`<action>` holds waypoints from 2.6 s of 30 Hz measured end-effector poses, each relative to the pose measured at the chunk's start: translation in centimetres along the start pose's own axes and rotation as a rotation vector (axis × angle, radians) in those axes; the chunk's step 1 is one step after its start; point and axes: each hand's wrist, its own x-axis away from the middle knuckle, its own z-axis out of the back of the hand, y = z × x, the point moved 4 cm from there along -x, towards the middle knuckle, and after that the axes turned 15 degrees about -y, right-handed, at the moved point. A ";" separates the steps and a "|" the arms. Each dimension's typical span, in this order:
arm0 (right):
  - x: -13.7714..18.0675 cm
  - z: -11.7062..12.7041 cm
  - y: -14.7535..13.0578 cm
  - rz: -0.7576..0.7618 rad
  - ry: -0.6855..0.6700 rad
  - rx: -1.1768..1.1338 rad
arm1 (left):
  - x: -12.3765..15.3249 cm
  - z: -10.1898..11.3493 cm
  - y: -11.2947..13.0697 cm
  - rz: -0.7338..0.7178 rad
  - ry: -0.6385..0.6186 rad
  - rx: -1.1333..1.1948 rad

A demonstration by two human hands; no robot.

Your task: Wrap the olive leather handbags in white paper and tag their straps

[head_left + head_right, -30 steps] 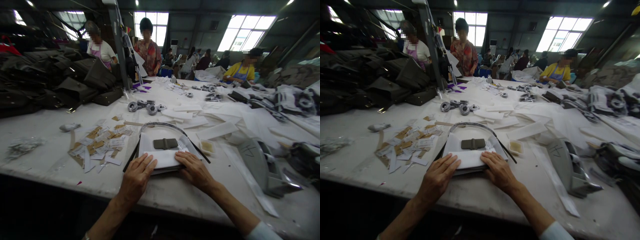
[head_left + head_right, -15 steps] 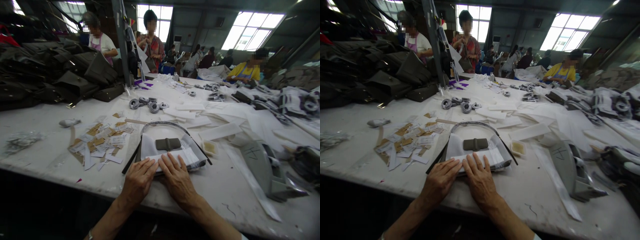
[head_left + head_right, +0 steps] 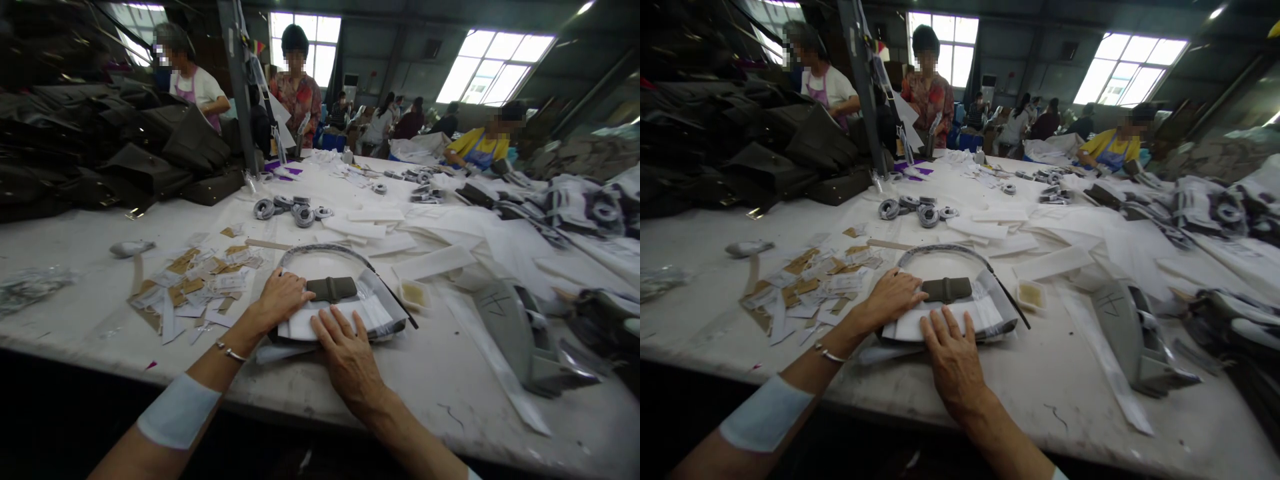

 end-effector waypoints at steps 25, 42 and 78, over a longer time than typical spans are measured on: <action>-0.4 -0.7 0.1 -0.013 0.073 -0.088 | 9.7 -3.0 2.8 -0.271 0.226 0.078; -0.8 -0.7 0.1 -0.025 0.117 -0.065 | 9.4 -4.4 1.7 -0.316 0.441 0.135; -3.4 2.1 0.1 0.156 0.138 0.027 | 10.1 -1.2 4.8 -0.125 0.543 -0.304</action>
